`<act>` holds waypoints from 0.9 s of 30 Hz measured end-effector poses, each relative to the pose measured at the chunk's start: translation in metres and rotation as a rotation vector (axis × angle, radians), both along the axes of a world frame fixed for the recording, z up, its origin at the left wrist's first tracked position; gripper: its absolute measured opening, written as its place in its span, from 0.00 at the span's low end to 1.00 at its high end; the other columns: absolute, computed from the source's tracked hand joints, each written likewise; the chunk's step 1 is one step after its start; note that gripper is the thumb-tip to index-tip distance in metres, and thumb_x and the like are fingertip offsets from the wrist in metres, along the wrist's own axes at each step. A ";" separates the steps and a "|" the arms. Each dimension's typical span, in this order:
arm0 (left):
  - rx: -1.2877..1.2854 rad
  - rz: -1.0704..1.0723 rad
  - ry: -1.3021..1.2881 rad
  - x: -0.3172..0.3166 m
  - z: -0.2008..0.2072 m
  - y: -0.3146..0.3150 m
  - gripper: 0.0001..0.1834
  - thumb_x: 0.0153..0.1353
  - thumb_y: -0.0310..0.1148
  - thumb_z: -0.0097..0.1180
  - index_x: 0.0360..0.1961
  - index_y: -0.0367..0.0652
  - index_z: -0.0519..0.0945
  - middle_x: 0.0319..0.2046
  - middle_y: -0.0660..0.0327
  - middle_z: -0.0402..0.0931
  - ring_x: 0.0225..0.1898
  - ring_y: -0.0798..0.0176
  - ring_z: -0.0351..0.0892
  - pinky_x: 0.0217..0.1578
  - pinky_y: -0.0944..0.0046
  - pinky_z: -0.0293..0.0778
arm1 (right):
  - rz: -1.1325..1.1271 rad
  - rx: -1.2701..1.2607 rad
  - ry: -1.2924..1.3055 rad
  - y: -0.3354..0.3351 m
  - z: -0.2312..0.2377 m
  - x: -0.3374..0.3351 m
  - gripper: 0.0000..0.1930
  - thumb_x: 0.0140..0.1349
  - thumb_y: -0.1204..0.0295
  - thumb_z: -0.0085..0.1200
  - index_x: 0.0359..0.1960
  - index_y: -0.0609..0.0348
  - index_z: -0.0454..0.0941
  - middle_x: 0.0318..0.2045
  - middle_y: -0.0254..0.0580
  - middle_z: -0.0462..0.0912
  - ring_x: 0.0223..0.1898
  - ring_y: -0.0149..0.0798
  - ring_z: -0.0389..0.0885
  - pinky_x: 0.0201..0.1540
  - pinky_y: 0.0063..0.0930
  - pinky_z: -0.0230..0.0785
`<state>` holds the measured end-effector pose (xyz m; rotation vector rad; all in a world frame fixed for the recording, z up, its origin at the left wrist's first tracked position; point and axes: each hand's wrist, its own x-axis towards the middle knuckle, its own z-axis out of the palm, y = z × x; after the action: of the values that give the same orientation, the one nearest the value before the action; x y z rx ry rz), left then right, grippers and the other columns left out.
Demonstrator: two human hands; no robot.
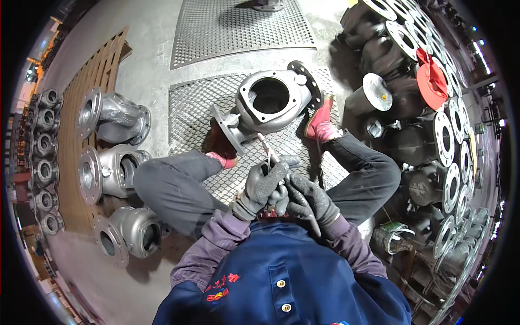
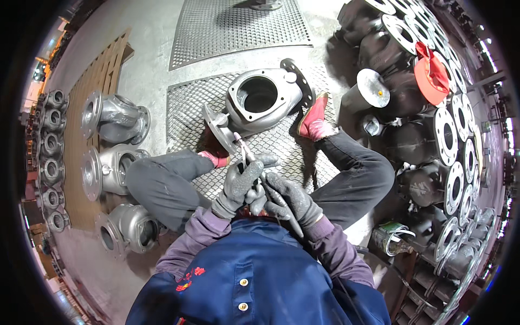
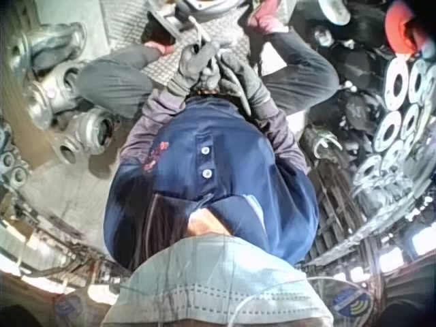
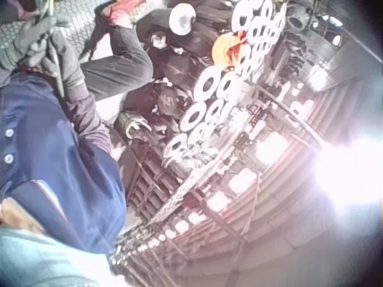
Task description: The person marks a large industrial metal casting with a marker.
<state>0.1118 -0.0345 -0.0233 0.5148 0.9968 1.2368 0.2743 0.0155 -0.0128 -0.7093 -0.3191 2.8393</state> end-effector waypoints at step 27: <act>0.447 0.127 1.001 -0.039 -0.063 -0.004 0.22 0.75 0.36 0.33 0.66 0.44 0.67 0.64 0.55 0.67 0.73 0.47 0.52 0.72 0.52 0.49 | 0.285 1.222 -0.304 0.010 -0.022 -0.048 0.30 0.68 0.63 0.55 0.67 0.66 0.63 0.56 0.57 0.76 0.59 0.42 0.74 0.61 0.31 0.65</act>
<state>0.0727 -0.0390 -0.0868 1.5322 1.5911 1.3229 0.2266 0.0252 -0.0351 -0.7727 -2.0377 2.0558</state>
